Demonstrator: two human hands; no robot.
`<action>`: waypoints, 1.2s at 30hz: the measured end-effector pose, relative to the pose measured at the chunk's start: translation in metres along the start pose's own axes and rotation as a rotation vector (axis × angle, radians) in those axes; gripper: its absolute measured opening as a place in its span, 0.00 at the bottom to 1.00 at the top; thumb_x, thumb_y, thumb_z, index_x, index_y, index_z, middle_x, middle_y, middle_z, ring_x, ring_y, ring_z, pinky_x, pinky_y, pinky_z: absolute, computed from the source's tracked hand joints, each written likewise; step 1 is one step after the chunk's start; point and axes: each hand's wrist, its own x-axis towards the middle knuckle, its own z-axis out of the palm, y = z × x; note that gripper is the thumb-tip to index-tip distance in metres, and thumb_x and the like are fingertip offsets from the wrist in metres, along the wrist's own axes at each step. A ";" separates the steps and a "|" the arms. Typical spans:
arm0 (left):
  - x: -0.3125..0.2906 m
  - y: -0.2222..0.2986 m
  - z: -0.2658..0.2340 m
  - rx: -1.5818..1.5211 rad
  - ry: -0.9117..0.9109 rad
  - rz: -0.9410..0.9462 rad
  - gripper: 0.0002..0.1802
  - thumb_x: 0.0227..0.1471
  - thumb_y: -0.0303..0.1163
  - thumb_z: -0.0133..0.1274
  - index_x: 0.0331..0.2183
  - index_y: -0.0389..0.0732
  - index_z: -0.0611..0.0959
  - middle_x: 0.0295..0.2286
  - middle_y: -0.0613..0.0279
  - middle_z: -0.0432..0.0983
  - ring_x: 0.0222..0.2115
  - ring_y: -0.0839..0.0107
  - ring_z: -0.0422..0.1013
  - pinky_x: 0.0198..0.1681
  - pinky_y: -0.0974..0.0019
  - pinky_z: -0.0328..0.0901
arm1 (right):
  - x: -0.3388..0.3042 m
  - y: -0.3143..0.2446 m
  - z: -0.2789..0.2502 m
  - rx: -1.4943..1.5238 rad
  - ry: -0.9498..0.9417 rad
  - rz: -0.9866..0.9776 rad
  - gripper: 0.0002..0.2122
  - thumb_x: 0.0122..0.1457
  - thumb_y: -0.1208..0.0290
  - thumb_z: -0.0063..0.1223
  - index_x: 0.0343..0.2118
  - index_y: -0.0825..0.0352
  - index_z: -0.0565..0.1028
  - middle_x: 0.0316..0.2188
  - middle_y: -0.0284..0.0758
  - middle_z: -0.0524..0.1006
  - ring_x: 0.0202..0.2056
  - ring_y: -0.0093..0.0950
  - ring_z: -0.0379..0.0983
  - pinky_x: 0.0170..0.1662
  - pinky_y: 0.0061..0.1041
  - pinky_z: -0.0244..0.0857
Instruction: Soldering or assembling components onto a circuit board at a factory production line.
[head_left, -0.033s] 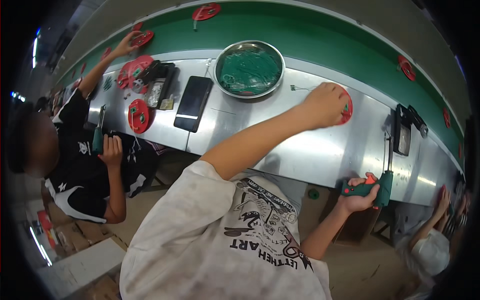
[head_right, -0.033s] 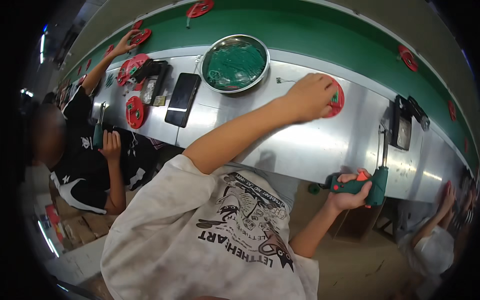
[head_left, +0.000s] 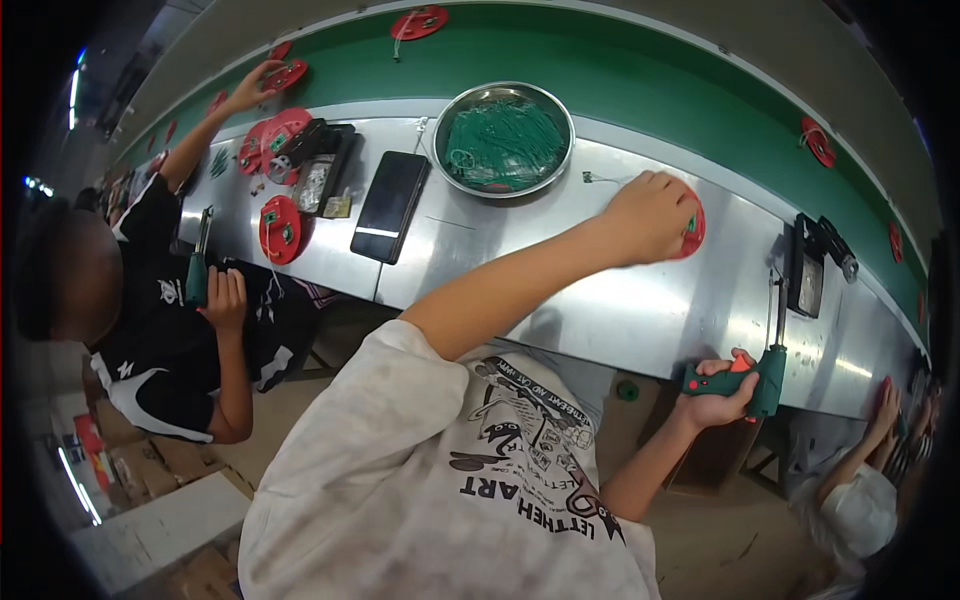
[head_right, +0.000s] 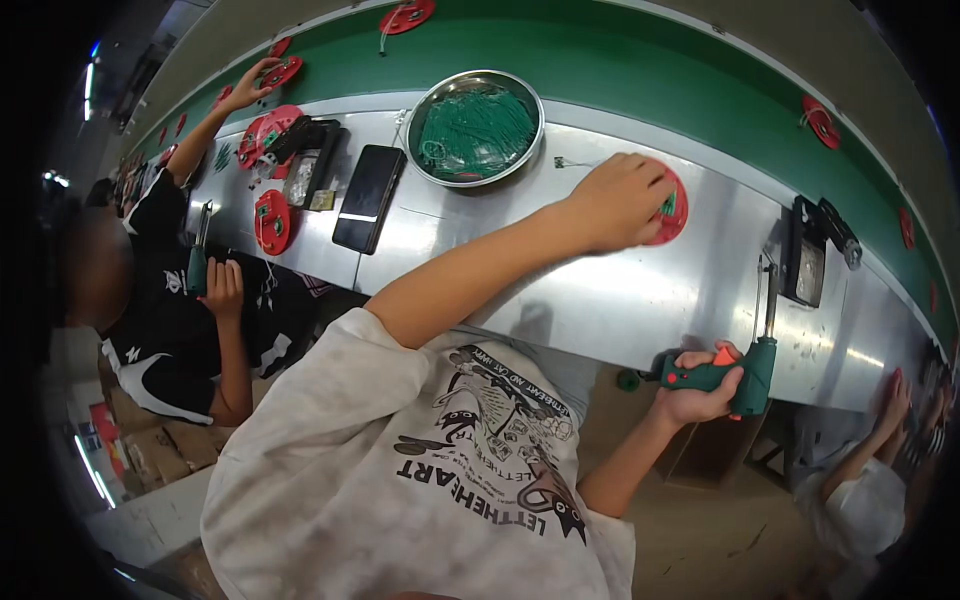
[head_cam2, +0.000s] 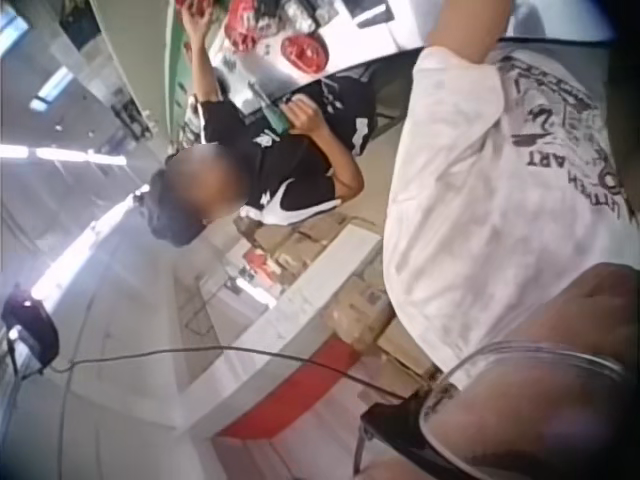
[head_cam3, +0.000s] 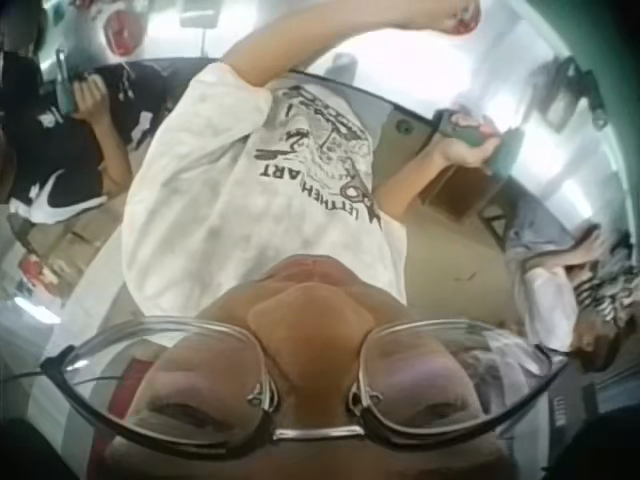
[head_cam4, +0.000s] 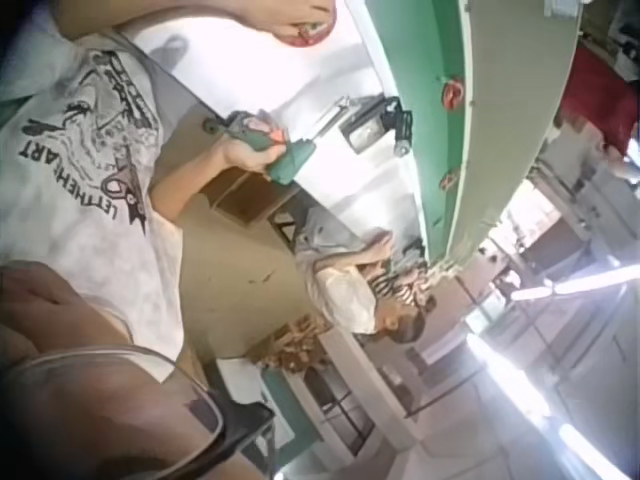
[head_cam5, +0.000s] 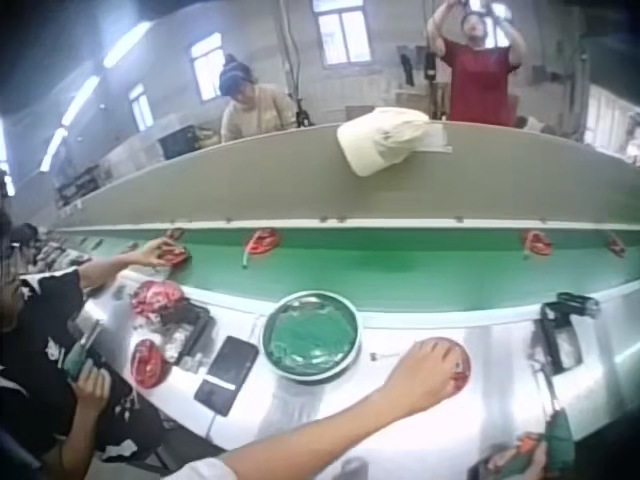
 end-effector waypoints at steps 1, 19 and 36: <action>-0.018 -0.046 -0.035 0.024 -0.032 0.068 0.22 0.41 0.38 0.62 0.40 0.37 0.82 0.40 0.50 0.77 0.46 0.51 0.71 0.53 0.52 0.65 | -0.023 0.037 0.048 0.033 0.057 -0.026 0.22 0.69 0.53 0.37 0.40 0.71 0.73 0.14 0.34 0.69 0.18 0.26 0.65 0.25 0.25 0.62; -0.104 -0.156 -0.162 0.240 -0.035 -0.215 0.07 0.45 0.27 0.57 0.31 0.40 0.84 0.33 0.55 0.76 0.39 0.55 0.72 0.44 0.53 0.69 | -0.021 0.012 0.054 -0.142 0.036 -0.033 0.20 0.67 0.58 0.39 0.38 0.74 0.72 0.12 0.36 0.70 0.14 0.25 0.65 0.20 0.23 0.61; -0.098 -0.144 -0.184 -0.055 -0.002 -0.326 0.05 0.53 0.26 0.58 0.32 0.36 0.82 0.32 0.53 0.78 0.35 0.53 0.75 0.41 0.56 0.69 | -0.030 0.007 0.051 -0.184 -0.105 -0.022 0.20 0.68 0.59 0.39 0.43 0.76 0.71 0.16 0.38 0.72 0.14 0.25 0.65 0.20 0.24 0.62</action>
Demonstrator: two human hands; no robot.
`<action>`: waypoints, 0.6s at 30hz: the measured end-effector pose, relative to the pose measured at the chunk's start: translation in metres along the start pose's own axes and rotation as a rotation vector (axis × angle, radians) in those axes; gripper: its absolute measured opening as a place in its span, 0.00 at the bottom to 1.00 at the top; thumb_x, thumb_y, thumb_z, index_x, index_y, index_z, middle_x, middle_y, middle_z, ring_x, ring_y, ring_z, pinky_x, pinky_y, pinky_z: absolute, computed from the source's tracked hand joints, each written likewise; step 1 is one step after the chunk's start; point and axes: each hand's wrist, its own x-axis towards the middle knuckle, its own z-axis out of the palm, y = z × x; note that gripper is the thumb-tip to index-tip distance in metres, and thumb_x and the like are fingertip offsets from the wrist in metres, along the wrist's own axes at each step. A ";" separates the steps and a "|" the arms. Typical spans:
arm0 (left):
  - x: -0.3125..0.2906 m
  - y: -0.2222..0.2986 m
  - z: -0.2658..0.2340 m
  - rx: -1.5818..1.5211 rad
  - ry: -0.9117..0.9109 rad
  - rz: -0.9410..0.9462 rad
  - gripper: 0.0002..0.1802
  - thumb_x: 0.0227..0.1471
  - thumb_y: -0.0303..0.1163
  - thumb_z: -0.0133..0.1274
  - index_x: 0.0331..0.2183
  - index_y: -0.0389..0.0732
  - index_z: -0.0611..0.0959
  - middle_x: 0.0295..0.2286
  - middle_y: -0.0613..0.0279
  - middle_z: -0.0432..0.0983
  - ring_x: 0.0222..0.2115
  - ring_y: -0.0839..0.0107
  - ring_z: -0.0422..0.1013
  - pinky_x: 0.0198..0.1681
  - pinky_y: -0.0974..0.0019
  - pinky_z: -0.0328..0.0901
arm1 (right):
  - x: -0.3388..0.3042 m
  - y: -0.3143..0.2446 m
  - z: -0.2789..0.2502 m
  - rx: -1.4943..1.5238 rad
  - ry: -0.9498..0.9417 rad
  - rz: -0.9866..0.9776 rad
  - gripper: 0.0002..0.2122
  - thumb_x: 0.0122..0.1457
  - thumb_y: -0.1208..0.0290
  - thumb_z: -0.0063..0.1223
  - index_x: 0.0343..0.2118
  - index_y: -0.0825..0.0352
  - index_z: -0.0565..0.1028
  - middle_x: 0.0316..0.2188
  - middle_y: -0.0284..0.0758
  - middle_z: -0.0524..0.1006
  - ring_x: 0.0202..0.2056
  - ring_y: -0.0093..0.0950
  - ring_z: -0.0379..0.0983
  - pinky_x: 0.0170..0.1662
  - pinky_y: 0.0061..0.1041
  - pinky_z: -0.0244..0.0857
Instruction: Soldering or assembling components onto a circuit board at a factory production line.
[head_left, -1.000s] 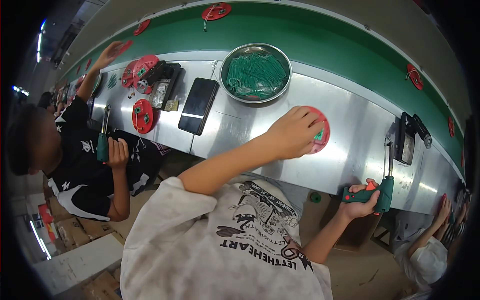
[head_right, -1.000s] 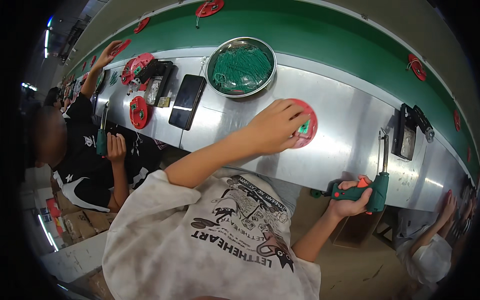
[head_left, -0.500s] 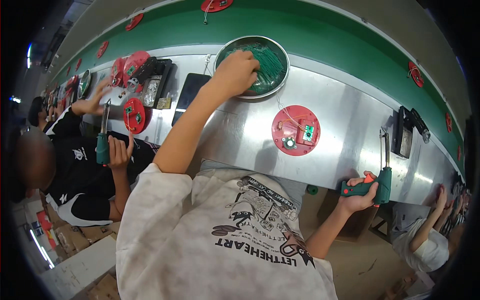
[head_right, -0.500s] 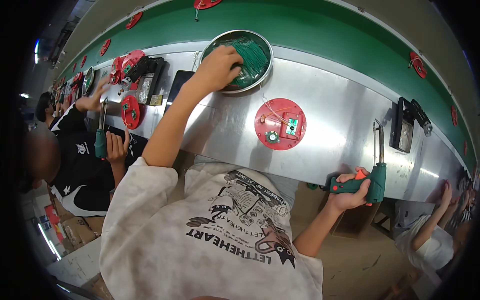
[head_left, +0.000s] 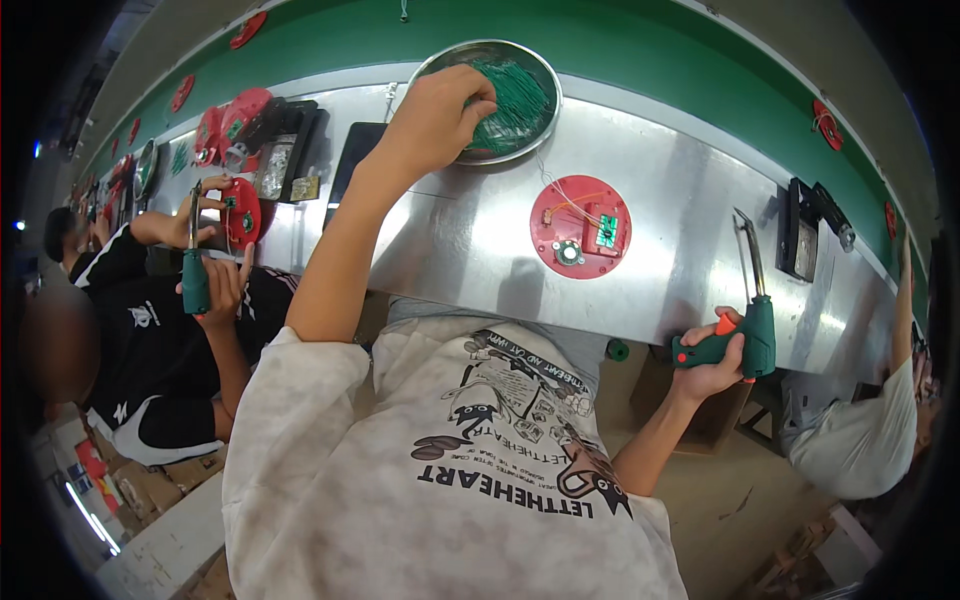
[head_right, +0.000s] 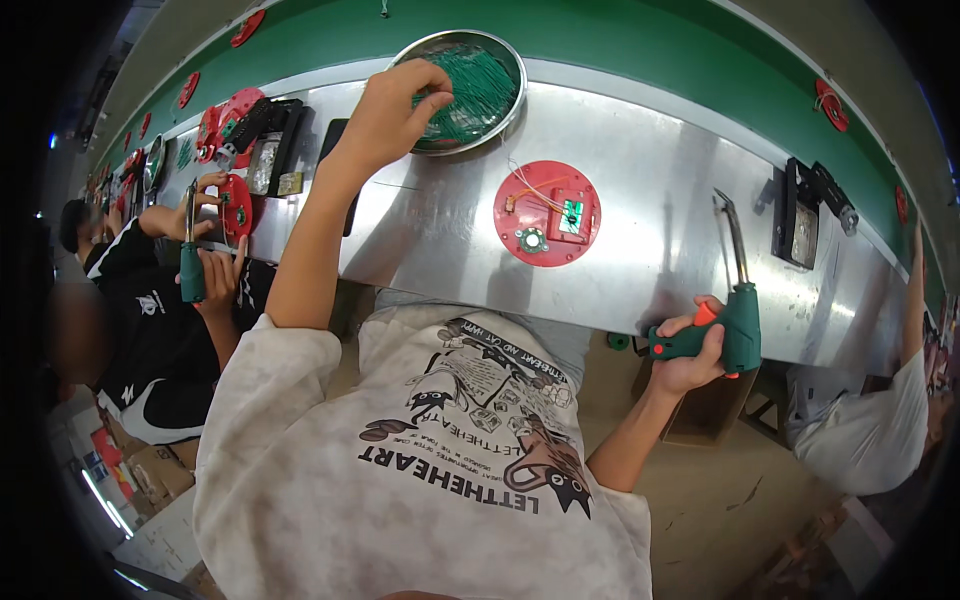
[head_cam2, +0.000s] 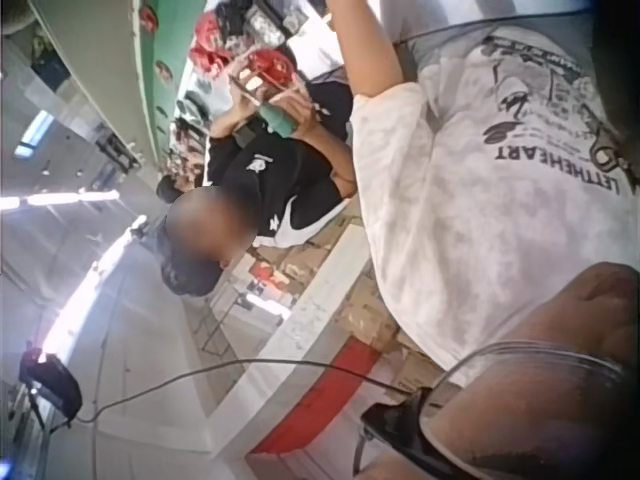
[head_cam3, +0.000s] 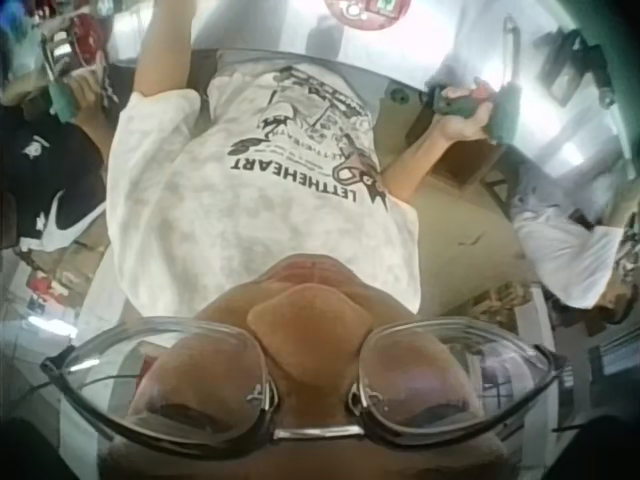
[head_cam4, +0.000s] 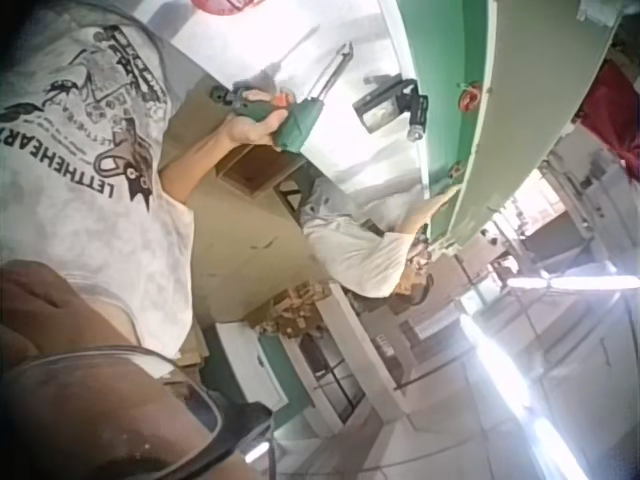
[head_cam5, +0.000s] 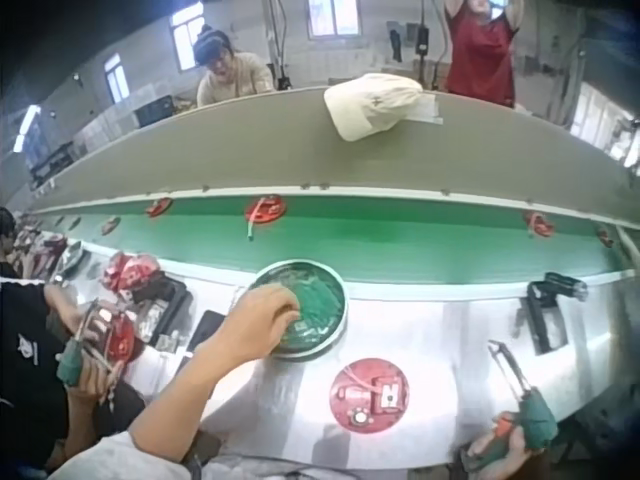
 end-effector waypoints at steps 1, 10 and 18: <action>-0.004 0.015 0.000 -0.017 -0.015 0.003 0.05 0.53 0.26 0.58 0.32 0.36 0.82 0.32 0.53 0.78 0.35 0.53 0.75 0.41 0.56 0.69 | -0.005 -0.002 -0.002 -0.017 -0.064 -0.029 0.19 0.67 0.61 0.40 0.45 0.77 0.71 0.20 0.41 0.74 0.15 0.26 0.66 0.20 0.24 0.63; -0.071 0.098 0.080 -0.368 0.095 0.051 0.06 0.48 0.23 0.58 0.33 0.37 0.81 0.28 0.54 0.78 0.28 0.55 0.75 0.32 0.59 0.70 | -0.043 -0.024 0.005 -0.229 -0.473 -0.006 0.22 0.61 0.67 0.53 0.53 0.79 0.70 0.42 0.49 0.77 0.21 0.29 0.73 0.23 0.24 0.66; -0.075 0.097 0.107 -0.177 0.211 0.172 0.05 0.45 0.21 0.59 0.30 0.36 0.81 0.26 0.56 0.77 0.25 0.58 0.74 0.30 0.59 0.69 | -0.045 -0.028 0.007 -0.145 -0.475 0.172 0.12 0.56 0.83 0.54 0.43 0.78 0.78 0.35 0.43 0.82 0.21 0.24 0.75 0.26 0.24 0.69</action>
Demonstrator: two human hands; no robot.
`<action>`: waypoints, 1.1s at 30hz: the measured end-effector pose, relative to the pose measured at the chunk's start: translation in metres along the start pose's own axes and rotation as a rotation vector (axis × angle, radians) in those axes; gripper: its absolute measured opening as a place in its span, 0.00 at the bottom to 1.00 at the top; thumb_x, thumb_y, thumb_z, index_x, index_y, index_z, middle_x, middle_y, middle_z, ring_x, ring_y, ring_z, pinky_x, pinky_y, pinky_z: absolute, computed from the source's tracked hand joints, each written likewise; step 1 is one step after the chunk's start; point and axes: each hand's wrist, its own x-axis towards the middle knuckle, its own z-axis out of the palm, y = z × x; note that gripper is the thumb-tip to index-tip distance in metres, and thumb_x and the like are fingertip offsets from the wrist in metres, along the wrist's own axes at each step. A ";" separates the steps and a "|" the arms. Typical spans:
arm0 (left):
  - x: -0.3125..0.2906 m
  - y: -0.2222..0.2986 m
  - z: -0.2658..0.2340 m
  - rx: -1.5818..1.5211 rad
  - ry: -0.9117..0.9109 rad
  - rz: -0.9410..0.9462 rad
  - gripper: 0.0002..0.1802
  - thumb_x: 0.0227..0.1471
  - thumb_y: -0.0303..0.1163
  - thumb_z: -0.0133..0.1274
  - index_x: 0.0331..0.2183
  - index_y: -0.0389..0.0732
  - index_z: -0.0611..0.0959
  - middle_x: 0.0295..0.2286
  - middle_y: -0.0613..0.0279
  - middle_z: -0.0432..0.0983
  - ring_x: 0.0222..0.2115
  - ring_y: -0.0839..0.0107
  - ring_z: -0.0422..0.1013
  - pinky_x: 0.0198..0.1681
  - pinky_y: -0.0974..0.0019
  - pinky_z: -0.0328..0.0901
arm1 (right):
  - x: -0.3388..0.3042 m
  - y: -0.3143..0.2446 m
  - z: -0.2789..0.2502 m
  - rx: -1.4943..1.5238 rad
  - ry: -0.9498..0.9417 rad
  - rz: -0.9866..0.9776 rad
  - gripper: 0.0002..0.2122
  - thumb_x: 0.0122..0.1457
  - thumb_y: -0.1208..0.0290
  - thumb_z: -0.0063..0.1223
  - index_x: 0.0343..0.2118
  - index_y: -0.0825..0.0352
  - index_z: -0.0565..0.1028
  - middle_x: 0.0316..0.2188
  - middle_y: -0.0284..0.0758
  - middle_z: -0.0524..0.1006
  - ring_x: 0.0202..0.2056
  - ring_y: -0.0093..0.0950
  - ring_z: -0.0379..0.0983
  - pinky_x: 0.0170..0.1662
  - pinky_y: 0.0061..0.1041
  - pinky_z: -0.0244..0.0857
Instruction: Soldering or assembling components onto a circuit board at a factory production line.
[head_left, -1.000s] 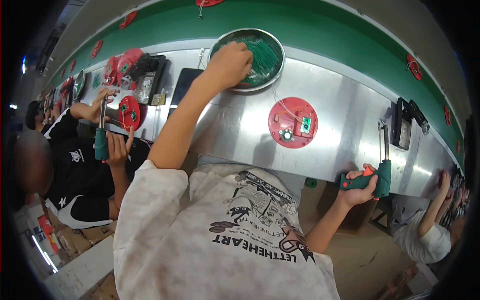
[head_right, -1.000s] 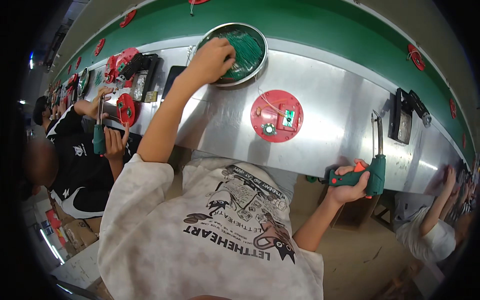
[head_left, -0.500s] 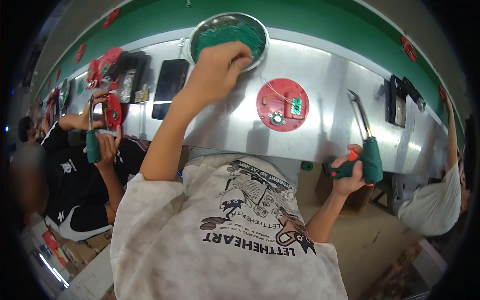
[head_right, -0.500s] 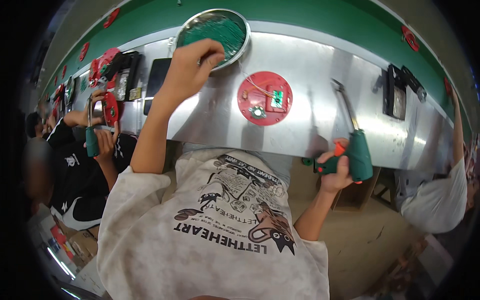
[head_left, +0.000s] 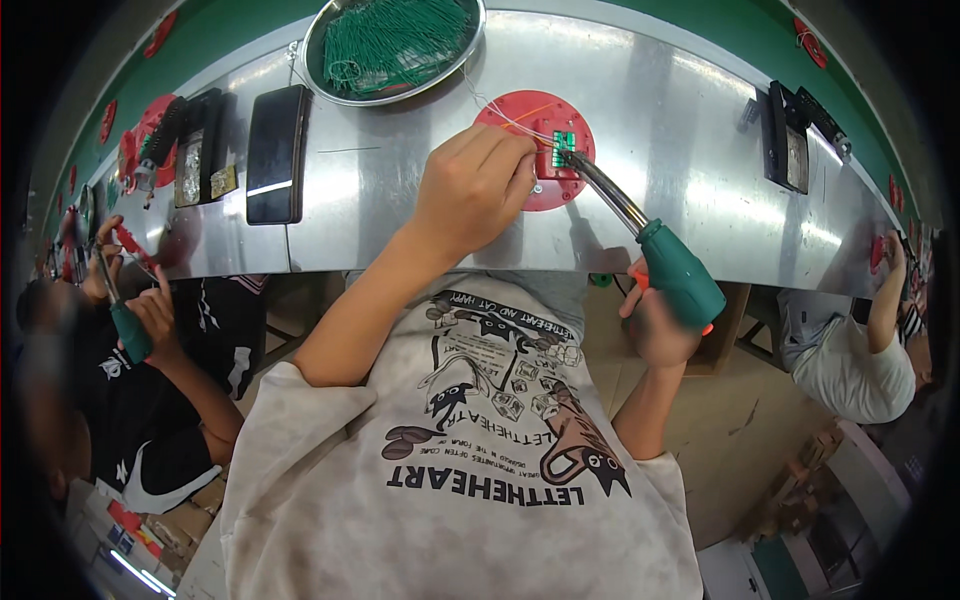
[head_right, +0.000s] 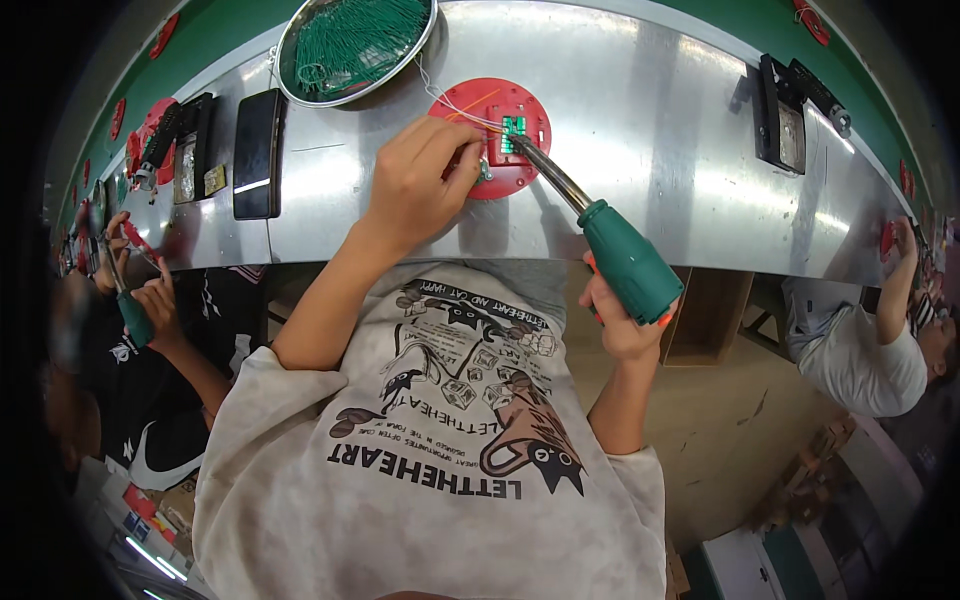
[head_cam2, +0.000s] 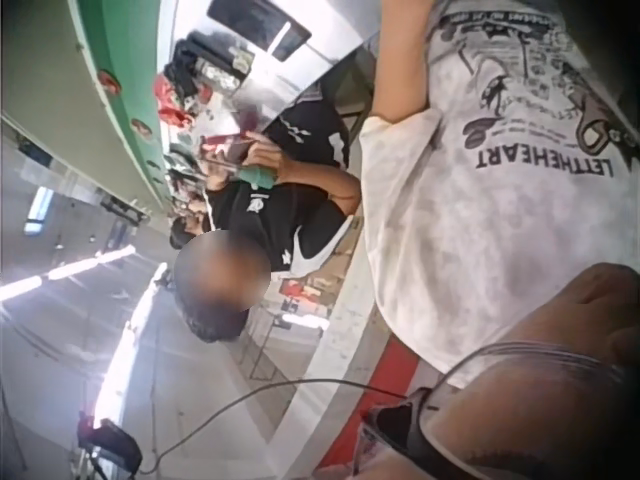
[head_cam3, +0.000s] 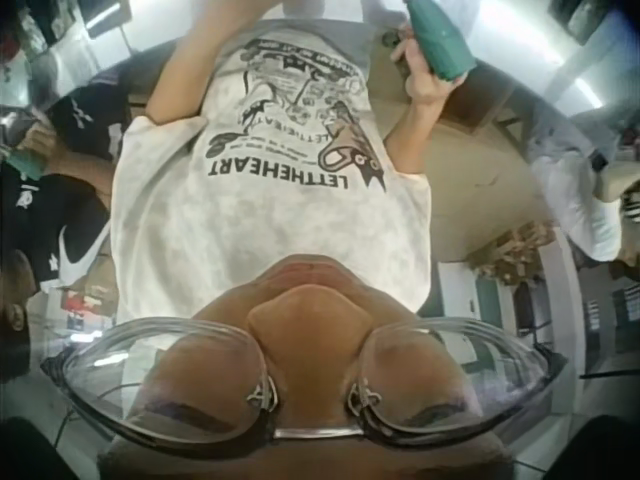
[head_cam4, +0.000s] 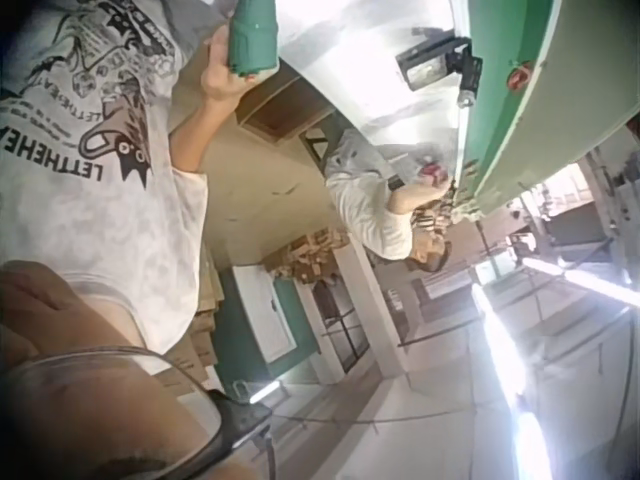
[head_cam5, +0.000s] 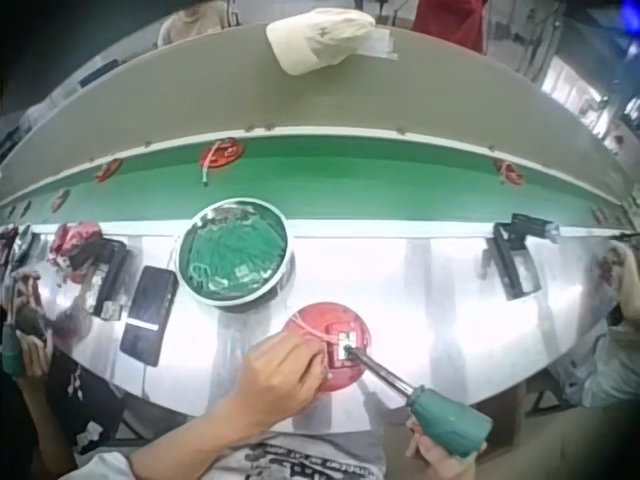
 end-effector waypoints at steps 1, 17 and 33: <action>-0.001 0.000 0.001 -0.001 0.004 0.014 0.06 0.45 0.19 0.59 0.30 0.34 0.81 0.26 0.55 0.78 0.25 0.57 0.74 0.29 0.58 0.69 | 0.000 0.000 0.000 -0.003 0.001 0.005 0.12 0.56 0.83 0.54 0.43 0.78 0.78 0.35 0.43 0.82 0.21 0.24 0.75 0.26 0.24 0.69; -0.006 -0.007 0.009 0.138 0.023 0.149 0.09 0.42 0.24 0.59 0.31 0.38 0.81 0.26 0.61 0.75 0.25 0.63 0.72 0.28 0.62 0.69 | 0.005 0.001 -0.010 -0.062 -0.100 0.029 0.19 0.60 0.70 0.52 0.51 0.79 0.71 0.35 0.45 0.76 0.20 0.28 0.72 0.23 0.24 0.66; -0.004 -0.002 0.007 0.111 -0.024 0.103 0.09 0.44 0.20 0.60 0.32 0.34 0.82 0.27 0.56 0.78 0.27 0.57 0.74 0.31 0.59 0.70 | 0.001 0.003 -0.007 -0.051 -0.050 -0.029 0.20 0.60 0.73 0.52 0.53 0.79 0.71 0.40 0.50 0.78 0.20 0.29 0.72 0.21 0.23 0.67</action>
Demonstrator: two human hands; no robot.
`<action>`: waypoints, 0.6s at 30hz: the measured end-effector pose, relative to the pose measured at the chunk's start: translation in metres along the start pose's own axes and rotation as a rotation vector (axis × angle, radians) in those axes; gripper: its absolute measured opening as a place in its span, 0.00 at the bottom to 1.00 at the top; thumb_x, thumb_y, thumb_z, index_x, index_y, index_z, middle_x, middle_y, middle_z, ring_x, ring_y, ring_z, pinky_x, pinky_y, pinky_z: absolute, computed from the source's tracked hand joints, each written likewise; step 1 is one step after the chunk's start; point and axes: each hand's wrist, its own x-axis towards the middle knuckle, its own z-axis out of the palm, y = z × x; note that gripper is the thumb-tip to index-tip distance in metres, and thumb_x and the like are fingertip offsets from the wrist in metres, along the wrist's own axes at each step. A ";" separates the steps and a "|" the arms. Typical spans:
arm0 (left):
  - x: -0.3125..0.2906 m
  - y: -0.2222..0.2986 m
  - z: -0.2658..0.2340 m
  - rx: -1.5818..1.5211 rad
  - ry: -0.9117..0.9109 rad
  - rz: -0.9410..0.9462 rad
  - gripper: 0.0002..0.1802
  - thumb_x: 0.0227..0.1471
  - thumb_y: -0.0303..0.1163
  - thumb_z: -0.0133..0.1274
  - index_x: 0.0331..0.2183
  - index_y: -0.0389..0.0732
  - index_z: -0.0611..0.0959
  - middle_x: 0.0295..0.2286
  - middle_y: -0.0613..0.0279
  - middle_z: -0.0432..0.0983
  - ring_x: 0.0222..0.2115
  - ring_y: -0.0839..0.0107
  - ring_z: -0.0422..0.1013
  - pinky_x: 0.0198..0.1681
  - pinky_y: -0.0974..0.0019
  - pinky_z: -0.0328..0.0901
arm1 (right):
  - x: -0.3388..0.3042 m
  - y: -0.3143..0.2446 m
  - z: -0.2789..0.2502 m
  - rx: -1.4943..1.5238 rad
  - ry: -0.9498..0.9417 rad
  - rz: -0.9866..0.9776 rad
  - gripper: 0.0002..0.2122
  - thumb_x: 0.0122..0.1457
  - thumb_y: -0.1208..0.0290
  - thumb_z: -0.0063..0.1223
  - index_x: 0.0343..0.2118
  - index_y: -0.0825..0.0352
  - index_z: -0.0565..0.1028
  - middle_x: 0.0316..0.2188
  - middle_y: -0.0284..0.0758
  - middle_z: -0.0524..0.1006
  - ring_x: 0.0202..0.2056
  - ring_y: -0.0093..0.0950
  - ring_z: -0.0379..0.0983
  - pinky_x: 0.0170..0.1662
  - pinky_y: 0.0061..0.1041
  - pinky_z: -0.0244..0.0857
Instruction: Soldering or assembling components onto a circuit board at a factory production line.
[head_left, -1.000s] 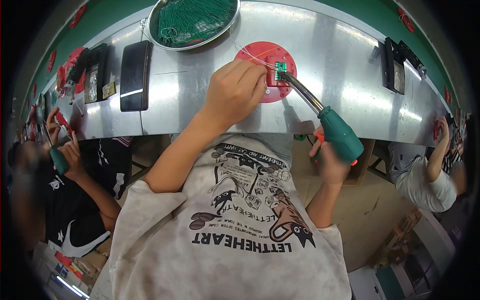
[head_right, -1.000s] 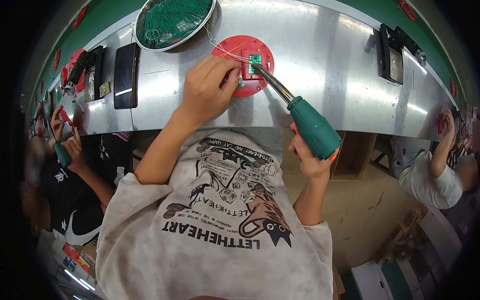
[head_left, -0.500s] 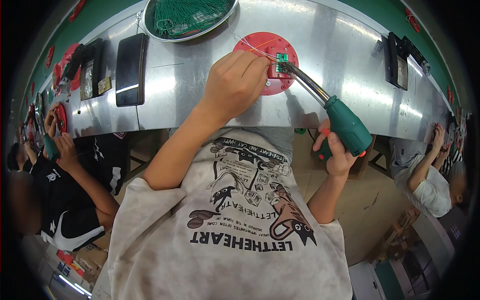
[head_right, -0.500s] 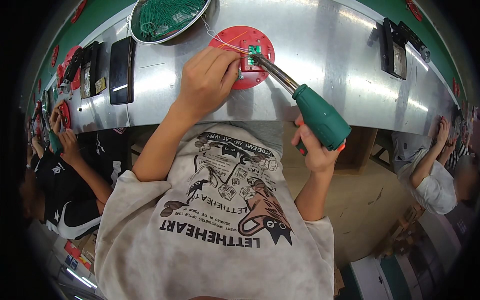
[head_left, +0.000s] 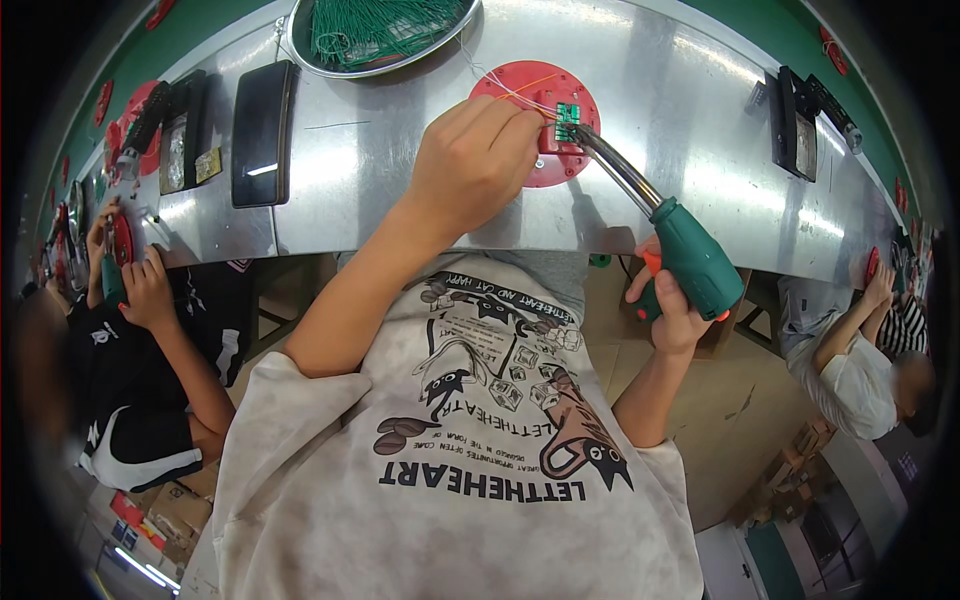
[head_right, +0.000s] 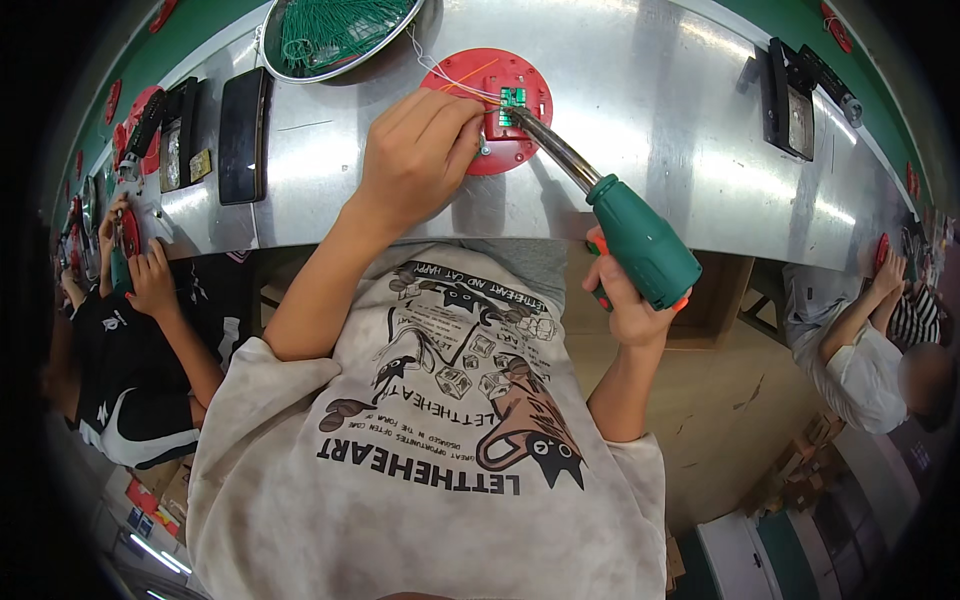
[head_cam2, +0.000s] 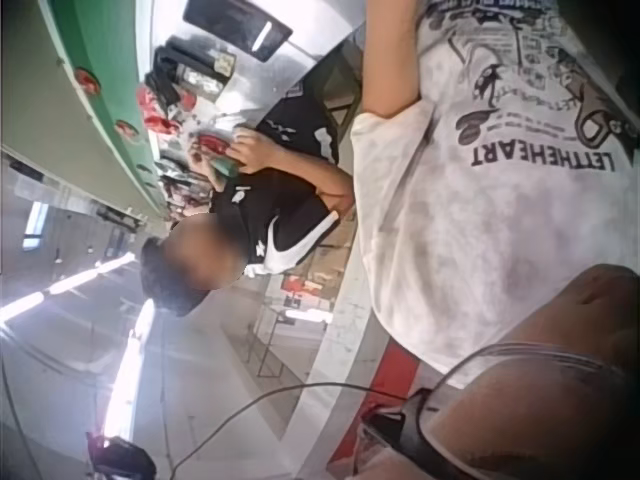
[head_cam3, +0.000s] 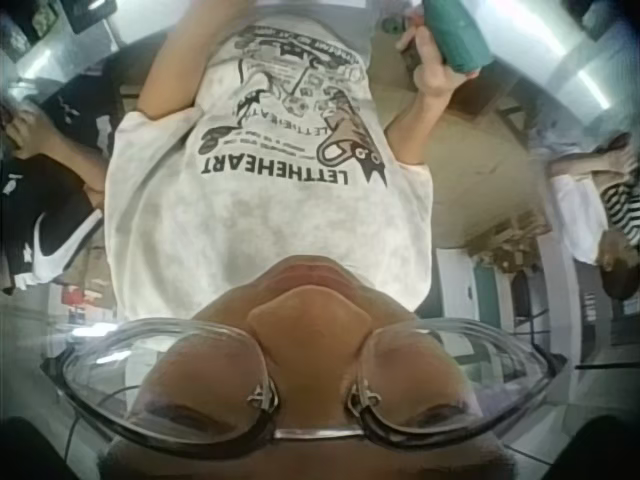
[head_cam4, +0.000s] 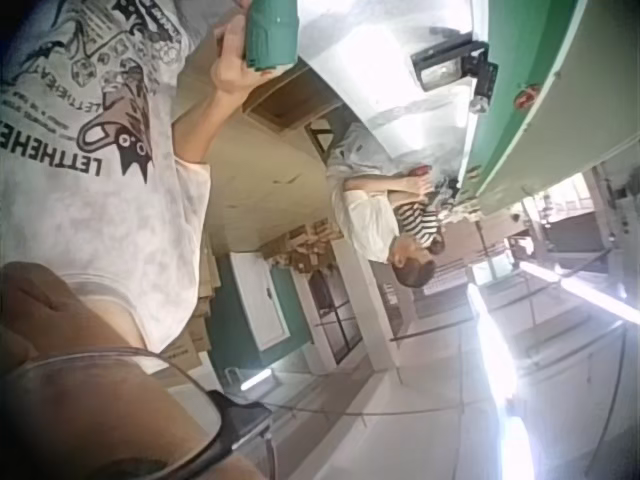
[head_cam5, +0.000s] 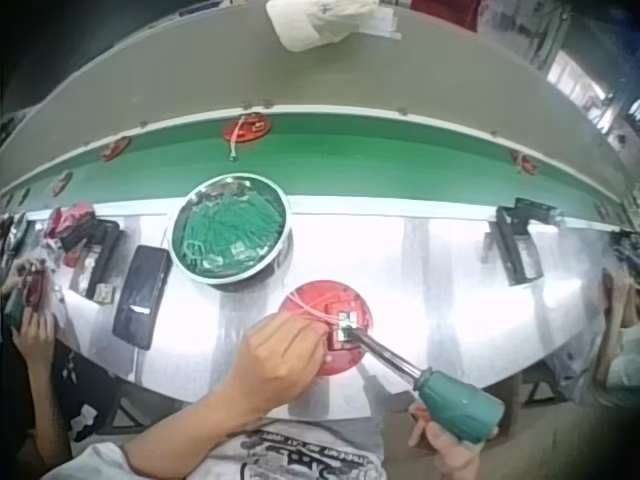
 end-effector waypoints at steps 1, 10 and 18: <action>0.000 0.000 0.000 -0.003 -0.005 -0.001 0.09 0.43 0.20 0.60 0.32 0.34 0.82 0.27 0.56 0.78 0.27 0.57 0.74 0.31 0.59 0.70 | 0.000 0.000 0.000 0.000 0.000 0.001 0.20 0.60 0.73 0.52 0.53 0.79 0.71 0.40 0.50 0.78 0.20 0.29 0.72 0.21 0.23 0.67; 0.000 0.002 -0.002 0.016 -0.018 0.013 0.09 0.45 0.21 0.59 0.33 0.36 0.82 0.29 0.57 0.79 0.28 0.59 0.75 0.32 0.59 0.70 | -0.001 0.001 -0.002 -0.003 -0.020 0.004 0.21 0.59 0.73 0.52 0.53 0.79 0.71 0.39 0.48 0.78 0.20 0.28 0.72 0.22 0.23 0.67; -0.001 0.001 -0.002 0.040 -0.036 0.028 0.09 0.46 0.22 0.60 0.34 0.36 0.83 0.30 0.58 0.80 0.28 0.59 0.75 0.32 0.59 0.70 | -0.003 0.002 -0.005 -0.032 -0.039 0.044 0.19 0.60 0.72 0.53 0.52 0.78 0.72 0.37 0.45 0.77 0.21 0.28 0.73 0.22 0.23 0.66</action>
